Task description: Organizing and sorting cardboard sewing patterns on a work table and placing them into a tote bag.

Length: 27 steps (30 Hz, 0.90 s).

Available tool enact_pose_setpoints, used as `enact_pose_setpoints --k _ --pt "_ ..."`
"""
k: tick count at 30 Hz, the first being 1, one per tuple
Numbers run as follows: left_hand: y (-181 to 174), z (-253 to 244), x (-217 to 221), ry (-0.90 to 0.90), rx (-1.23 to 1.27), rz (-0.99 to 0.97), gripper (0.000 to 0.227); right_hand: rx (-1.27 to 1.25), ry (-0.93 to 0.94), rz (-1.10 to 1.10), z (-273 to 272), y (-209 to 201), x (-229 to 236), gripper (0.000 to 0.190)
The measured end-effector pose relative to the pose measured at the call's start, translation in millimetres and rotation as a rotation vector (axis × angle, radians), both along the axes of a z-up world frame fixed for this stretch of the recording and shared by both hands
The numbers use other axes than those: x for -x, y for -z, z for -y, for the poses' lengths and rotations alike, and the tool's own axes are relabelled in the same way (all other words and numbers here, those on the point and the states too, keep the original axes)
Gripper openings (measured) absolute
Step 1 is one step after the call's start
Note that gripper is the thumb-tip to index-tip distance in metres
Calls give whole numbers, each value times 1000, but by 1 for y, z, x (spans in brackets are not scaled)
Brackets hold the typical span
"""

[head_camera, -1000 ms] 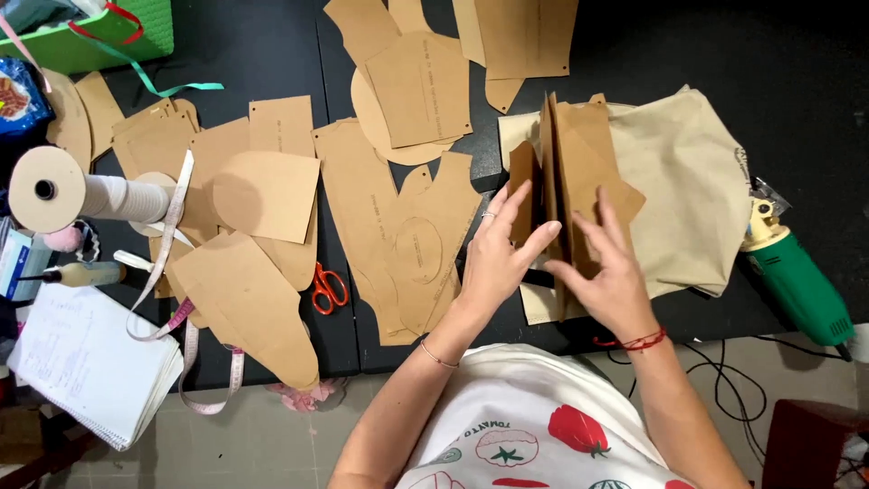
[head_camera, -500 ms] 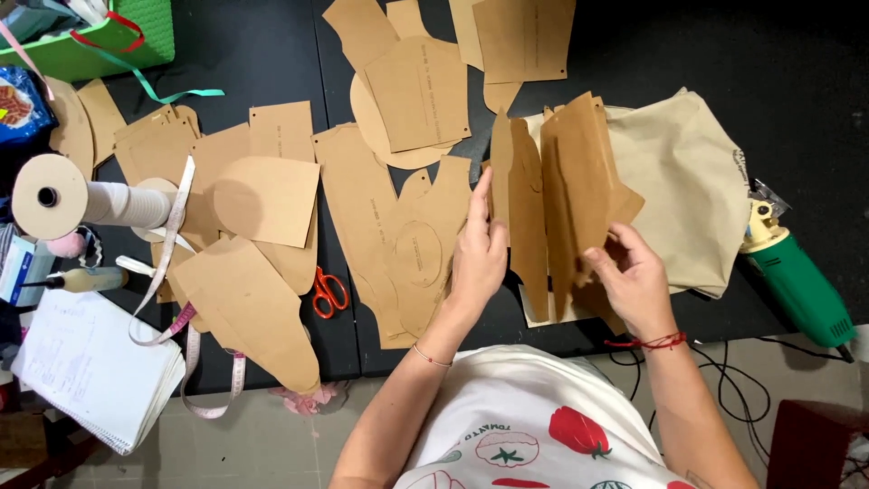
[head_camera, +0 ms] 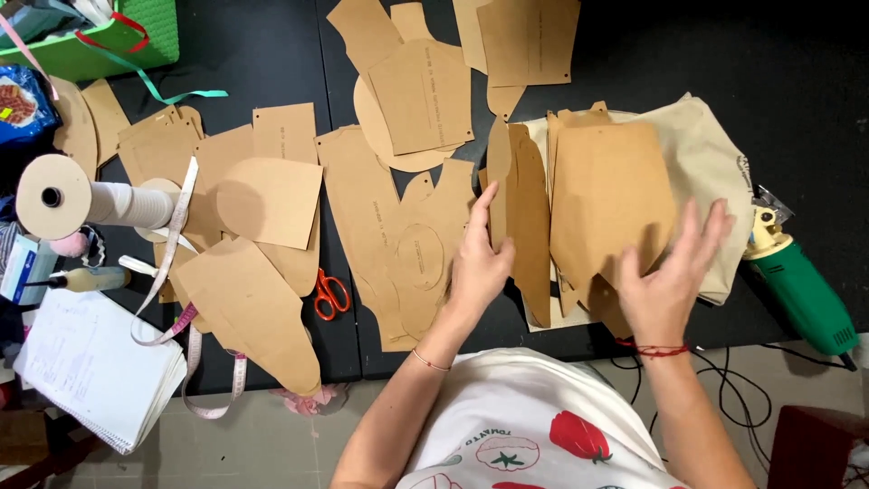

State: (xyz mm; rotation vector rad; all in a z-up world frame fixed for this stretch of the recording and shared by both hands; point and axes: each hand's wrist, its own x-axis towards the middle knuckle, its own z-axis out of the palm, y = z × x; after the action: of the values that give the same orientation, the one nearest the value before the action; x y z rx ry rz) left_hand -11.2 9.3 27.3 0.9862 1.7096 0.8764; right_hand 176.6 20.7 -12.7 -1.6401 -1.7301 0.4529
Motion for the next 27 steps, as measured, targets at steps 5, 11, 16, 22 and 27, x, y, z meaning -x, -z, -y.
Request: enact_pose_setpoints --k 5,11,16,22,27 --pt "9 0 -8 8 -176 173 75 247 -251 -641 2 -13 41 81" --pt "26 1 -2 -37 -197 280 76 635 -369 -586 7 24 29 81" --pt "42 7 12 -121 -141 212 77 428 -138 -451 1 38 -13 59" --pt "60 11 14 -118 -123 173 79 124 -127 18 -1 41 -27 54" --pt "55 12 14 -118 -119 179 80 -139 -395 176 -38 34 26 45"
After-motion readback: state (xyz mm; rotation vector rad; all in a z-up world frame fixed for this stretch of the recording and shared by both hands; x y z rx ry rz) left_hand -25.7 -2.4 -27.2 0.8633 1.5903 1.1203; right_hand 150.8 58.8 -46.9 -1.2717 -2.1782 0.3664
